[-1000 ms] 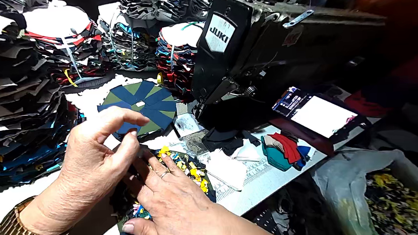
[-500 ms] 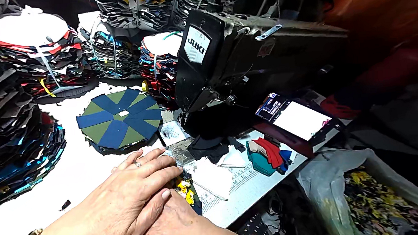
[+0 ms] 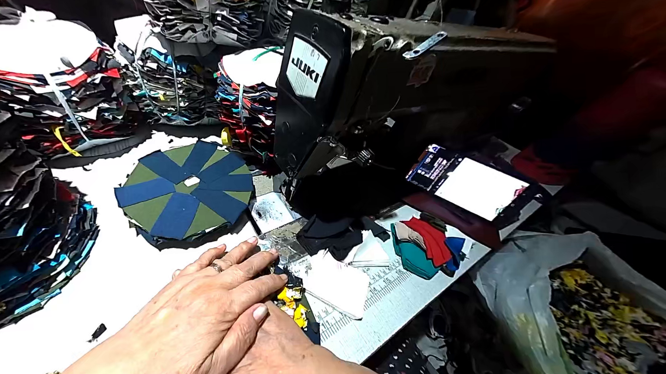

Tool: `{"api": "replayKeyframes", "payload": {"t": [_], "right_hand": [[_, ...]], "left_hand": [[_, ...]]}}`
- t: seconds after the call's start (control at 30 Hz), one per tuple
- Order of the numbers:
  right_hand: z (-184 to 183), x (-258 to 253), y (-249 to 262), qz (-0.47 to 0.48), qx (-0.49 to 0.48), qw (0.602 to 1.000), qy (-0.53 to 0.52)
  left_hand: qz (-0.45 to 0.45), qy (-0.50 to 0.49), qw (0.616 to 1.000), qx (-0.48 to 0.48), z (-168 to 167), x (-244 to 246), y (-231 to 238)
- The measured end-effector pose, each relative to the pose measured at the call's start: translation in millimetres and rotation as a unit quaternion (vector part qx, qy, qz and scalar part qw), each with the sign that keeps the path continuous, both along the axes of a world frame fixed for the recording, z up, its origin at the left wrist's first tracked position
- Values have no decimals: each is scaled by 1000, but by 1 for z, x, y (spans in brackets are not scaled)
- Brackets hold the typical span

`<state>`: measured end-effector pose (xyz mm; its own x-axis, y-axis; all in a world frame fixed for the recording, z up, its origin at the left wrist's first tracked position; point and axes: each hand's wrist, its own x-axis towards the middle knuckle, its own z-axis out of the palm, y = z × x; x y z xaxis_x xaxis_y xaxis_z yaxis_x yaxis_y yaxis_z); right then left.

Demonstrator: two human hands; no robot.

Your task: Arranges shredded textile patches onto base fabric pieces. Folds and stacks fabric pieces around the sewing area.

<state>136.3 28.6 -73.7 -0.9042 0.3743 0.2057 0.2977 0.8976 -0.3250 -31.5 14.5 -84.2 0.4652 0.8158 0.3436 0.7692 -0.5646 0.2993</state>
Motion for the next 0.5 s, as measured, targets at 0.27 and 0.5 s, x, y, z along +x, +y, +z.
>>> {"api": "replayKeyframes", "payload": {"t": [0.27, 0.5], "right_hand": [[-1, 0, 0, 2, 15, 1000, 9], [-1, 1, 0, 10, 31, 999, 2]], "left_hand": [[2, 1, 1000, -1, 0, 0, 0], [-2, 3, 1000, 0, 0, -1, 0]]}}
